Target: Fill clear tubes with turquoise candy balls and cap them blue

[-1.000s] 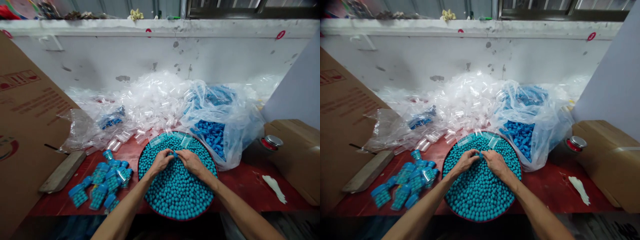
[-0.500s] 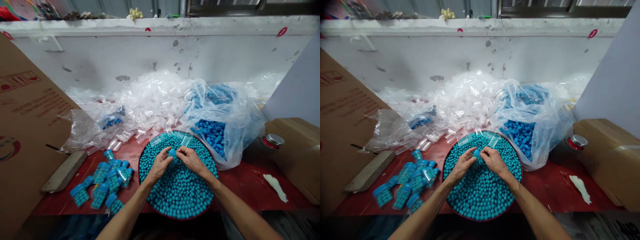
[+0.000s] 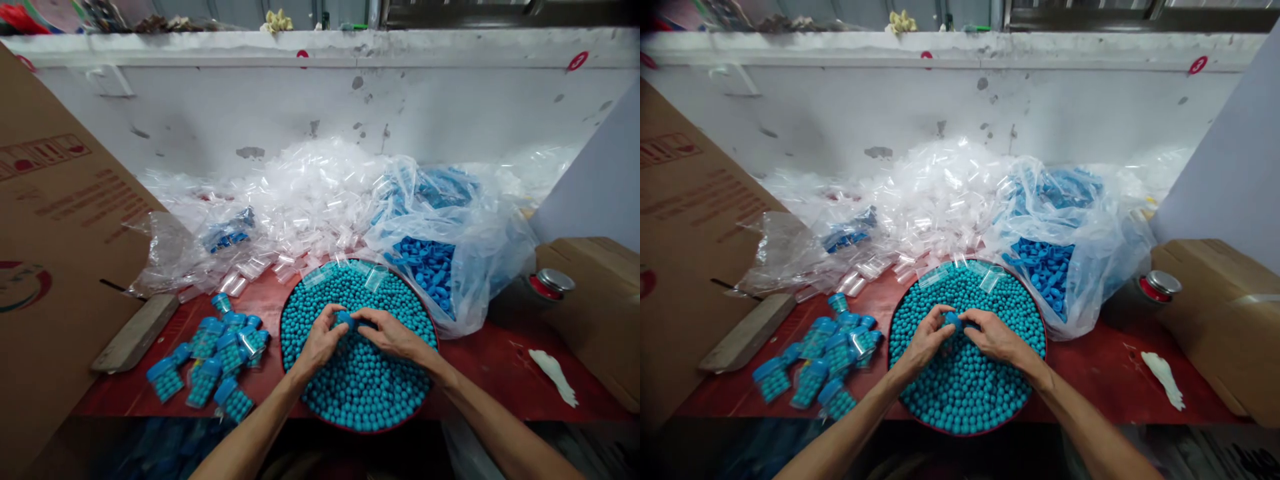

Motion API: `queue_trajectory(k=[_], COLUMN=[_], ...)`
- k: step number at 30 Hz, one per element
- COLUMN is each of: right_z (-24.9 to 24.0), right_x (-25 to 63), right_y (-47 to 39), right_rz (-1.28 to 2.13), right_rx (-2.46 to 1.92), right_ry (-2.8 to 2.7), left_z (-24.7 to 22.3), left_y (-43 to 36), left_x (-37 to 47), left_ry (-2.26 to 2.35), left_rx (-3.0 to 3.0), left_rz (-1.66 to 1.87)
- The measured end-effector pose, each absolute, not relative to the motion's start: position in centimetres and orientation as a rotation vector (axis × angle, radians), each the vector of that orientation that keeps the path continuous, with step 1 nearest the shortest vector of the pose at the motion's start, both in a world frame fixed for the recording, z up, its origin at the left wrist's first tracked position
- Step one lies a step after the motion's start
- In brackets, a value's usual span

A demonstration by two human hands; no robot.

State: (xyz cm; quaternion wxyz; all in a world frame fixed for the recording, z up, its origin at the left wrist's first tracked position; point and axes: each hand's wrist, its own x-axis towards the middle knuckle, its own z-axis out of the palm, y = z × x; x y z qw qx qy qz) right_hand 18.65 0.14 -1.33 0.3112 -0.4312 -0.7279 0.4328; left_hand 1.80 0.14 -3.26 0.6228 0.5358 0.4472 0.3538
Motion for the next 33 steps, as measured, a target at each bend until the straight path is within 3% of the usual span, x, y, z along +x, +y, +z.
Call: queue_trajectory(k=[4,9,17,22,33], right_z=[-1.7,-2.1,-0.8,-1.9,-2.8], right_x=[18.5,17.0,16.6,15.9,15.7], right_y=[0.0,0.1,-2.2,-2.5,-2.1], right_rz=[1.507,1.450,0.820,0.520,0.470], right_rx=[-1.102,-1.184,-1.232,-1.366,-1.369], right_ry=[-1.452,-1.070,-2.056,-2.214,-2.193], left_z=[-2.8,-1.6,-1.1,-1.3,-1.9], left_y=[-0.2,-0.7,-1.4,-1.6,-1.7], left_x=[1.3,1.5,2.2,2.3,3.1], left_ry=[0.918,0.898,0.903,0.942,1.033], left_rx=[1.183,1.222,1.366,1.340,1.295], left_rz=[0.740,0.771,0.974,0.950,1.017])
